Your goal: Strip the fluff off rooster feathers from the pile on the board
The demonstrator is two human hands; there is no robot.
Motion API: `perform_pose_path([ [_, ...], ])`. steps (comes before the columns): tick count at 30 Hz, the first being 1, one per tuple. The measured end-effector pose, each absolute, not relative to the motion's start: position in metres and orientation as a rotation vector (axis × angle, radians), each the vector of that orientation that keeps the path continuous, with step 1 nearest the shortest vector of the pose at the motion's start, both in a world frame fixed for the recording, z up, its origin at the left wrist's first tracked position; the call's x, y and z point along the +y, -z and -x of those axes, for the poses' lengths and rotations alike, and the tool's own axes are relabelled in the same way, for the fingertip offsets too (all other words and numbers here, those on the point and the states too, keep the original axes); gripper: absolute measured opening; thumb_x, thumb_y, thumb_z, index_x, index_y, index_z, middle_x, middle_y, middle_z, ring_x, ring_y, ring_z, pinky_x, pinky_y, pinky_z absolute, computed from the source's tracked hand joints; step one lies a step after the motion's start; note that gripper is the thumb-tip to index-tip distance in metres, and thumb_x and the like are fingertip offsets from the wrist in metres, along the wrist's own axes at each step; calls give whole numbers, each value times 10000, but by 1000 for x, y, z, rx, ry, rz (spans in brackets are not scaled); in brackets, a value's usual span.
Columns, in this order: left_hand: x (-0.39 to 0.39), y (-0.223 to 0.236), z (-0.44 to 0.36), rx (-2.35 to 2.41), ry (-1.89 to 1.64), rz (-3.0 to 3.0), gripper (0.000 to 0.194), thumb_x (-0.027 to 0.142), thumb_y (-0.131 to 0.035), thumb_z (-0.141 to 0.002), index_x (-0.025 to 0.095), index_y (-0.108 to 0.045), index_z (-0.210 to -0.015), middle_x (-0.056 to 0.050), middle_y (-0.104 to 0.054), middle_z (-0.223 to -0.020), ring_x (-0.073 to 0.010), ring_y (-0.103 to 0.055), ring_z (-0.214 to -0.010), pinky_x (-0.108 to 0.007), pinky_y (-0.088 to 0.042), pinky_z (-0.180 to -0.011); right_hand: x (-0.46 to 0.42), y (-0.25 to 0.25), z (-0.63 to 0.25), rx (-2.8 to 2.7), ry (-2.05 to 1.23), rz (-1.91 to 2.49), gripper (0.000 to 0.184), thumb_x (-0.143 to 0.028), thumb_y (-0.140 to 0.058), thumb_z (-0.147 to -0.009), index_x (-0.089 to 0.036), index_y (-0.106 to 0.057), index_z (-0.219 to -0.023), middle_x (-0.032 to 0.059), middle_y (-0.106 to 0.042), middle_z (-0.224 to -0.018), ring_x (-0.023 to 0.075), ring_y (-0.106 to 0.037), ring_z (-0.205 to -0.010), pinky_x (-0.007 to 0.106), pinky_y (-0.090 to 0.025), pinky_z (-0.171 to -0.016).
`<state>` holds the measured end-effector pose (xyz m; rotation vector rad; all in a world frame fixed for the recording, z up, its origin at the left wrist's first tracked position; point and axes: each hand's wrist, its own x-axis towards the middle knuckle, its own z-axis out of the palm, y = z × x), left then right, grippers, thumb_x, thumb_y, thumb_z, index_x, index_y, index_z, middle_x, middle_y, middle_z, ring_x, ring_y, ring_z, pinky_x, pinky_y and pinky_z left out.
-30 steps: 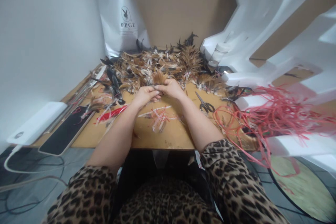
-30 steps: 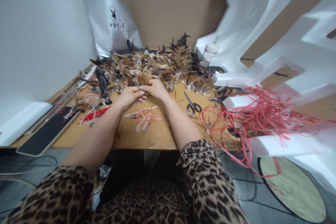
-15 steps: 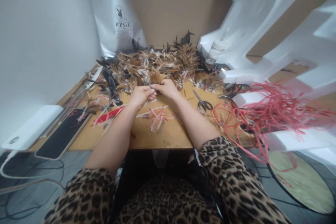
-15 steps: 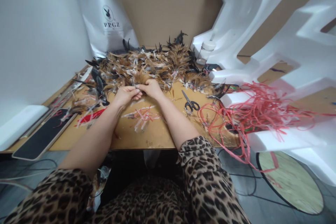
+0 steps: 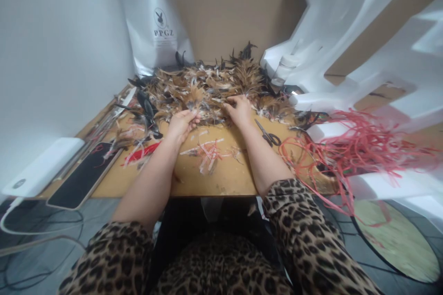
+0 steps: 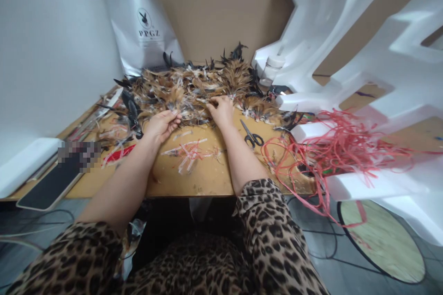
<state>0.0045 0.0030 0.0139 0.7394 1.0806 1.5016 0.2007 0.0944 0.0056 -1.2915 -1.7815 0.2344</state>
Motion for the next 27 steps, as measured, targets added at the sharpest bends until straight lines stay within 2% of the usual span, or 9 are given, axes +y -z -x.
perform_pose_path([
  [2, 3, -14, -5, 1077, -1493, -741, 112, 176, -688, -699, 91, -615, -696, -40, -649, -639, -50, -560, -485, -122, -401, -410, 88, -4, -198, -1874, -113, 1361, 277, -358, -621, -722, -237, -688, -962, 76, -591, -1084, 272, -452, -1068, 453, -327, -927],
  [5, 2, -14, -5, 1059, -1487, -734, 102, 168, -684, -705, 90, -620, -715, -40, -654, -650, -50, -567, -491, -117, -403, -407, 84, -2, -195, -1945, -51, 1416, 179, -330, -581, -771, -249, -706, -868, 66, -578, -1102, 285, -401, -1105, 476, -291, -932],
  [11, 3, -16, 0, 983, -1513, -668, 58, 134, -648, -740, 86, -623, -761, -31, -649, -645, -47, -564, -473, -119, -417, -410, 78, -4, -181, -1946, -54, 1099, 221, -334, -509, -835, -228, -698, -879, 70, -575, -1090, 222, -438, -1088, 386, -311, -956],
  [16, 6, -16, 5, 938, -1543, -558, 21, 121, -623, -764, 106, -612, -773, -20, -644, -654, -42, -566, -478, -110, -419, -410, 83, -7, -179, -1830, -96, 943, 235, -292, -466, -848, -206, -676, -910, 81, -583, -1051, 198, -496, -1046, 355, -360, -944],
  [20, 7, -15, 7, 934, -1544, -512, 17, 109, -609, -775, 109, -612, -792, -42, -667, -714, -60, -609, -548, -111, -436, -435, 99, -1, -192, -1765, -129, 1038, 256, -175, -447, -798, -185, -664, -934, 88, -589, -1043, 199, -512, -1040, 366, -384, -941],
  [23, 7, -14, 7, 938, -1531, -507, 27, 107, -585, -790, 105, -610, -801, -65, -684, -768, -81, -635, -597, -131, -465, -472, 107, 2, -200, -1746, -164, 1129, 345, -86, -415, -725, -166, -663, -952, 92, -603, -1043, 199, -520, -1032, 372, -393, -942],
  [27, 7, -14, 6, 936, -1530, -509, 49, 97, -560, -802, 103, -608, -807, -65, -686, -768, -87, -638, -599, -138, -467, -477, 105, -6, -204, -1621, -127, 1086, 357, -81, -399, -726, -162, -653, -964, 91, -612, -1044, 190, -526, -1029, 353, -389, -947],
])
